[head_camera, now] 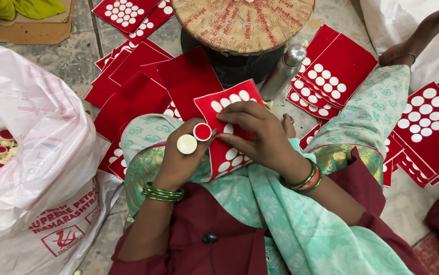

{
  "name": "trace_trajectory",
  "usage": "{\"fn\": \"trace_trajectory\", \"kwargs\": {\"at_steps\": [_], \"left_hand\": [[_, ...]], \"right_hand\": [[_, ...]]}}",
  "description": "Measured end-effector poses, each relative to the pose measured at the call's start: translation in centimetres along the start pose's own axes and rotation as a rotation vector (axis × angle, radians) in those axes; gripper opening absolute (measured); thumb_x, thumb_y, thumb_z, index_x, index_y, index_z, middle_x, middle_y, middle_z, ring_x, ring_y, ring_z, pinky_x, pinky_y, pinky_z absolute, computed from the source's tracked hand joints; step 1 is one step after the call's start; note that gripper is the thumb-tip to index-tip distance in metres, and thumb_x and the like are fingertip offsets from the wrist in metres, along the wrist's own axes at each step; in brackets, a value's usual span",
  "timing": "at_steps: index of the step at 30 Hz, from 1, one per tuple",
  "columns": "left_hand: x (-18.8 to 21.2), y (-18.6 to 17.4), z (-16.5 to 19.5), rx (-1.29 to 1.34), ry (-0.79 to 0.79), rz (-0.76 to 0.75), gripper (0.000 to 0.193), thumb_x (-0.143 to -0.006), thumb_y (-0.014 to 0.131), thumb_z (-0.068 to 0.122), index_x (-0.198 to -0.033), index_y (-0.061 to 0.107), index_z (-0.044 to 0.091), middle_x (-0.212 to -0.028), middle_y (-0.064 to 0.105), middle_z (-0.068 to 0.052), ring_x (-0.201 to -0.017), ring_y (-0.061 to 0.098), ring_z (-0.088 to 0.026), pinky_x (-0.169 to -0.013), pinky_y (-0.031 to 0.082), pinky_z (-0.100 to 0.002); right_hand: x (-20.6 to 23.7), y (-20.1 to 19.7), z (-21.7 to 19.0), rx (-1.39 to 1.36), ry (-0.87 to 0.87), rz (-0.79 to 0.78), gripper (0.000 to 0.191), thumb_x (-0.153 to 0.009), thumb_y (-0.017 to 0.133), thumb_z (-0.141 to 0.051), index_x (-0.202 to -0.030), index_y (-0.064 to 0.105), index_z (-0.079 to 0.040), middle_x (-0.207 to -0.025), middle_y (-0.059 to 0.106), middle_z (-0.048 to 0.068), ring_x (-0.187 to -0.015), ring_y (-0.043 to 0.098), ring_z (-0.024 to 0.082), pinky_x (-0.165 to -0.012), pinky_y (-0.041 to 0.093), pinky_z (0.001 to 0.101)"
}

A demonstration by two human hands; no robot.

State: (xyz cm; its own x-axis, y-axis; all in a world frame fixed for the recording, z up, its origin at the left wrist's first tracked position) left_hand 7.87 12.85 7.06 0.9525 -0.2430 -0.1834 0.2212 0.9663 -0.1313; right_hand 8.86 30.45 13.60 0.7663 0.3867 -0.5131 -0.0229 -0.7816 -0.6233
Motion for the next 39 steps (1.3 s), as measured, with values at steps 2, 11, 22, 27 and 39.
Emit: {"fn": "trace_trajectory", "kwargs": {"at_steps": [2,11,22,27,39], "left_hand": [[0.1,-0.3,-0.1,-0.041,0.029,-0.024,0.024,-0.093,0.073,0.013,-0.114,0.066,0.002,-0.103,0.072,-0.006,-0.094,0.069,-0.016,-0.085,0.056,-0.031],[0.5,-0.1,-0.1,-0.099,0.079,-0.042,0.028,-0.091,0.072,0.008,-0.118,0.067,0.003,-0.109,0.073,-0.01,-0.101,0.072,-0.022,-0.09,0.056,-0.034],[0.7,0.7,0.8,-0.194,0.141,-0.014,0.033,-0.088,0.07,0.005,-0.12,0.063,0.002,-0.111,0.071,-0.015,-0.103,0.071,-0.029,-0.092,0.056,-0.038],[0.8,1.2,1.4,-0.194,0.151,-0.127,0.041,-0.084,0.064,0.001,-0.126,0.062,0.001,-0.117,0.069,-0.016,-0.111,0.071,-0.032,-0.098,0.054,-0.039],[0.6,2.0,1.3,-0.269,0.124,-0.029,0.047,-0.09,0.06,0.004,-0.136,0.051,0.003,-0.123,0.068,-0.021,-0.114,0.067,-0.04,-0.094,0.054,-0.044]], "right_hand": [[0.1,0.0,0.3,-0.03,0.014,-0.004,0.039,-0.085,0.086,-0.016,-0.12,0.072,-0.005,-0.121,0.068,0.01,-0.112,0.069,0.025,-0.096,0.057,0.0342],[0.5,0.8,1.4,-0.226,0.167,-0.095,0.029,-0.087,0.082,-0.011,-0.114,0.076,-0.003,-0.117,0.073,0.009,-0.108,0.073,0.022,-0.095,0.057,0.0319],[1.3,1.3,3.1,-0.444,0.257,-0.08,0.02,-0.09,0.077,-0.003,-0.109,0.076,0.002,-0.115,0.073,0.012,-0.104,0.072,0.017,-0.093,0.058,0.0289],[1.2,0.5,4.4,-0.586,0.319,-0.15,0.007,-0.092,0.073,0.0,-0.098,0.074,0.003,-0.109,0.076,0.011,-0.1,0.074,0.015,-0.088,0.06,0.0273],[1.5,-3.5,2.1,-0.056,0.06,0.346,0.012,-0.089,0.081,-0.005,-0.099,0.074,-0.006,-0.117,0.061,0.006,-0.11,0.061,0.02,-0.099,0.05,0.0338]]}}
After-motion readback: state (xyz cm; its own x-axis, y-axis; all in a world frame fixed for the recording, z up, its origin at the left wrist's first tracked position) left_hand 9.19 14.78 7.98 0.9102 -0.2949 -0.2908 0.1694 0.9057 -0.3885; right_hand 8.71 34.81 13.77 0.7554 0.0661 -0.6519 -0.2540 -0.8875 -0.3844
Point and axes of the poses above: each hand's wrist, its own x-axis away from the middle knuckle, its own y-axis out of the palm, z = x × y, the point moved 6 cm from there along -x, towards the middle knuckle
